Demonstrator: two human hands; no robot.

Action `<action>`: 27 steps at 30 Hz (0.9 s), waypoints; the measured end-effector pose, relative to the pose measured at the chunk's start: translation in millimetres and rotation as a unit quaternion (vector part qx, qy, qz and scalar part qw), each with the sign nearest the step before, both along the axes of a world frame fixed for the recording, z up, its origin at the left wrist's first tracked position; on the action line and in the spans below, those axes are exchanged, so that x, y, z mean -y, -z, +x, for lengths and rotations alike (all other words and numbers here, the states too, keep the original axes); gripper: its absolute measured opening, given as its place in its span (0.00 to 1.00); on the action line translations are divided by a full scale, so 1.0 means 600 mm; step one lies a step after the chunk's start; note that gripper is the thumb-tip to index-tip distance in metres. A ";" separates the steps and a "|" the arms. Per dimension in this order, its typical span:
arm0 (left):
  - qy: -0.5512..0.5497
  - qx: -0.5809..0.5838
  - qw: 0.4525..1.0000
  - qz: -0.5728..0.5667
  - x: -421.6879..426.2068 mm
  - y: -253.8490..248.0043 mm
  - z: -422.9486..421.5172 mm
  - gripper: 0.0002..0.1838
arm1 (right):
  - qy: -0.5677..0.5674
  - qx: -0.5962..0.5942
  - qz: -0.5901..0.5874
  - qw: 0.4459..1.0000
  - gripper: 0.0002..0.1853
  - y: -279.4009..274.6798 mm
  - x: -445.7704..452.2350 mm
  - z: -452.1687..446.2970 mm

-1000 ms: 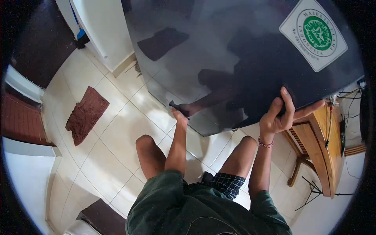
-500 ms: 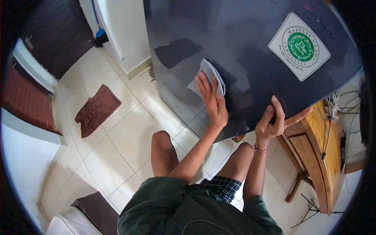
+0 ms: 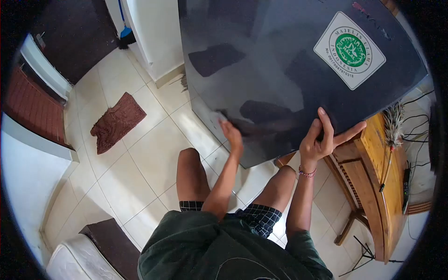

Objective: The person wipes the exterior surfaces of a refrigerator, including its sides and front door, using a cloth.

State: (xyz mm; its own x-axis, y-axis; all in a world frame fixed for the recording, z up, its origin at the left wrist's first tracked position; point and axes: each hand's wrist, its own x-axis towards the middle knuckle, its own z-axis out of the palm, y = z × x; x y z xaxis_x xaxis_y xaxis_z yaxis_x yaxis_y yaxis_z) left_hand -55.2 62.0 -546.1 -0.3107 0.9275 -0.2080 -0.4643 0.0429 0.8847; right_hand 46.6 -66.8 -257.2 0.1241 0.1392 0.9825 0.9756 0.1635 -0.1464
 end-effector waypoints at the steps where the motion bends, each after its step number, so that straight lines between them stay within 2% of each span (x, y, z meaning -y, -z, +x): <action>1: -0.022 -0.075 0.995 0.061 0.020 -0.076 0.006 0.33 | -0.001 0.001 0.000 1.000 0.14 0.000 0.000 0.000; 3: -0.028 -0.179 0.967 0.179 0.059 -0.180 0.021 0.32 | 0.000 0.007 -0.010 1.000 0.14 0.000 0.003 0.002; 5: 0.014 -0.196 0.946 0.258 0.114 -0.290 0.021 0.33 | -0.005 0.008 -0.012 1.000 0.15 -0.001 0.002 0.002; 6: 0.035 -0.204 0.932 0.296 0.129 -0.315 0.023 0.34 | -0.008 0.008 -0.011 1.000 0.15 -0.001 0.001 0.002; 9: 0.014 -0.289 0.873 0.392 0.132 -0.300 0.024 0.29 | -0.005 0.021 -0.015 1.000 0.13 -0.005 0.004 -0.004; 12: 0.041 -0.274 0.892 0.357 0.100 -0.202 0.002 0.34 | -0.017 0.018 -0.010 1.000 0.13 -0.007 0.002 -0.002; 13: 0.055 -0.198 0.929 0.307 0.095 -0.167 -0.005 0.34 | -0.024 0.013 -0.009 1.000 0.14 -0.005 0.004 0.000; 15: 0.062 -0.166 0.957 0.231 0.093 -0.088 -0.021 0.31 | -0.023 0.009 -0.011 1.000 0.14 -0.003 0.005 0.000; 17: 0.090 -0.172 0.961 0.198 0.123 -0.068 -0.027 0.30 | -0.019 0.007 -0.013 1.000 0.15 -0.003 0.006 -0.001; 19: 0.138 -0.215 0.944 0.209 0.164 -0.098 -0.021 0.31 | -0.013 0.010 -0.016 1.000 0.15 -0.004 0.005 0.000; 22: 0.140 -0.287 0.926 0.203 0.208 -0.158 0.000 0.31 | -0.022 0.021 -0.009 1.000 0.16 -0.003 0.004 0.003; 27: 0.089 -0.204 0.950 0.220 0.106 -0.142 -0.034 0.31 | -0.020 0.012 -0.022 0.999 0.16 -0.004 0.008 0.002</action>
State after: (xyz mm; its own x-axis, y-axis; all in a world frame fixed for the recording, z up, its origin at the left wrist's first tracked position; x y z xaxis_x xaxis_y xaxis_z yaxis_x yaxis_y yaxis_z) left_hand -75.5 -1.7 -460.8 -0.1126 0.9419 0.3164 -0.0986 -0.3275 0.9397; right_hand 48.0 -71.4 -254.7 0.0943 0.1869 0.9778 0.9715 0.1973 -0.1314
